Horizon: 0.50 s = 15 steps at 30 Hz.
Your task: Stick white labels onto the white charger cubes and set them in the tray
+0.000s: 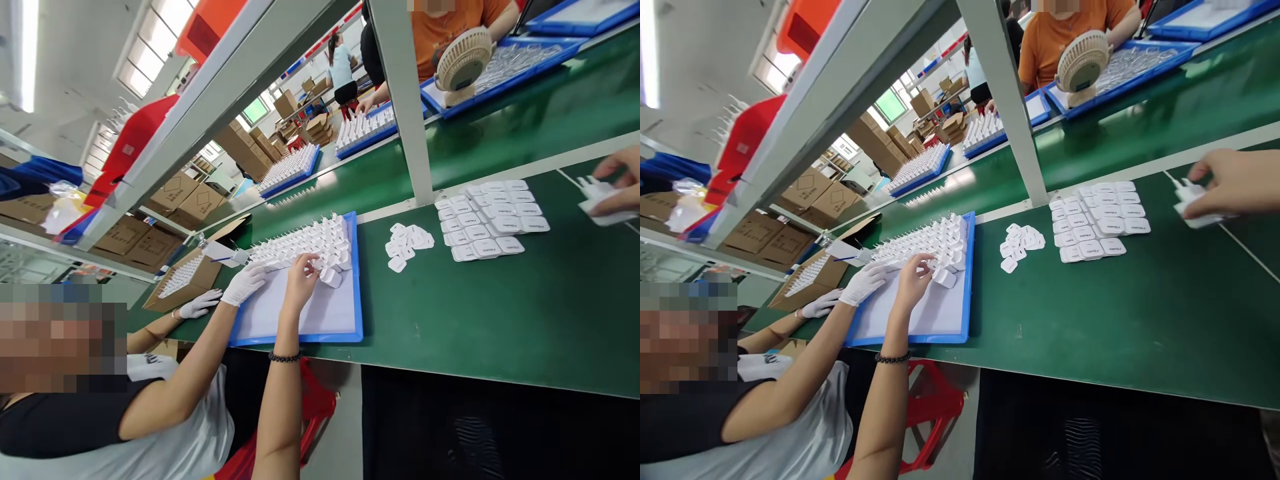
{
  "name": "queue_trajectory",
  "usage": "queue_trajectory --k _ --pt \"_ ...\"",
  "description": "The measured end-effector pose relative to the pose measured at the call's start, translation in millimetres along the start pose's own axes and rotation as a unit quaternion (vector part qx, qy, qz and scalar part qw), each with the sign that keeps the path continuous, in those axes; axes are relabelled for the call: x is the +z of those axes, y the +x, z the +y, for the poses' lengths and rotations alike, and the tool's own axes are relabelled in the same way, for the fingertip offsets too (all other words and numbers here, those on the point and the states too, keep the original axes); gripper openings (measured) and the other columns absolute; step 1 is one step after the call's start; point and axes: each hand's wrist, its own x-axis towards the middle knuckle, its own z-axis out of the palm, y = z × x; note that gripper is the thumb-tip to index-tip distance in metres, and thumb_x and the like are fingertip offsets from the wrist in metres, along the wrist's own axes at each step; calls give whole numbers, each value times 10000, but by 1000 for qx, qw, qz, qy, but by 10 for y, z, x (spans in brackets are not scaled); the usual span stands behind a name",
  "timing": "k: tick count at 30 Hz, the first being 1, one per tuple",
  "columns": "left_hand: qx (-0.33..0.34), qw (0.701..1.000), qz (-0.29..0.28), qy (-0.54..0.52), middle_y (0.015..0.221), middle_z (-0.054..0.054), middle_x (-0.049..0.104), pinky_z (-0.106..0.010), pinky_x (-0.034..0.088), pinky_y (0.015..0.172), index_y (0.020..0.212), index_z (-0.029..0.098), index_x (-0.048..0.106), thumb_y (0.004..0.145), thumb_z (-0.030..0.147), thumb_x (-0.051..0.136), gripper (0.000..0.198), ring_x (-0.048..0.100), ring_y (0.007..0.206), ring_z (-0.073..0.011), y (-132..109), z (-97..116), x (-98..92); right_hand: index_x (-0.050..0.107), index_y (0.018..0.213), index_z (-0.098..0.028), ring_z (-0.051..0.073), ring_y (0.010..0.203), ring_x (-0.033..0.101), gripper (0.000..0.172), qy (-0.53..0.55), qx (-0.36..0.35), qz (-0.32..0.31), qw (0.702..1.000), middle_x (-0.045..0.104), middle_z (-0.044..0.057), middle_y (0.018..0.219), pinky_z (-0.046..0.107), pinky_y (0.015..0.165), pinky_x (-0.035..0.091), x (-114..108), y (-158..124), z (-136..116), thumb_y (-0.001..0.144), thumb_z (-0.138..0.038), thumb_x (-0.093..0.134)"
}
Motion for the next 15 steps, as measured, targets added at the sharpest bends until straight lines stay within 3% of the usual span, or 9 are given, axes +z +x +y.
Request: queue_trajectory --k 3,4,7,10,13,15 --pt "-13 1000 15 -13 1195 -76 570 -301 622 778 1131 198 637 709 70 549 450 578 761 -100 30 -36 21 658 1232 -147 202 795 701 534 23 -159 15 987 750 201 1065 412 750 464 50 -332 -419 763 -228 901" --pt "-15 1000 17 -14 1200 -75 561 -303 623 782 1156 200 627 708 70 554 472 582 760 -96 33 -45 9 639 1289 -162 241 950 709 552 59 -212 -21 975 726 218 1166 404 800 476 110 -484 -533 803 -270 876" --pt "-8 1000 16 -8 1172 -71 590 -330 621 810 1159 204 626 739 82 567 442 617 790 -119 -6 -14 -85 614 1322 -228 314 1187 646 583 143 -270 -148 940 673 220 1294 410 898 486 348 -932 -801 797 -299 856" --pt "11 998 62 11 1169 -96 616 -415 577 939 1133 200 631 850 114 521 316 632 934 -192 -140 171 -156 580 1316 -242 322 1166 649 614 188 -309 -249 899 679 171 1274 406 926 491 592 -1229 -983 766 -361 824" --pt "79 990 113 33 1182 -114 629 -449 516 1033 1152 209 616 956 171 491 235 609 1110 -254 -317 506 -23 522 1327 -230 276 983 685 639 163 -332 -314 875 694 118 1217 376 851 510 804 -1366 -1088 769 -412 776" --pt "167 984 35 48 1200 -106 655 -441 511 1052 1196 226 613 992 211 509 229 619 1167 -265 -392 752 185 503 1335 -223 260 921 679 593 111 -360 -311 873 698 100 1177 352 790 501 920 -1421 -1116 801 -368 715"
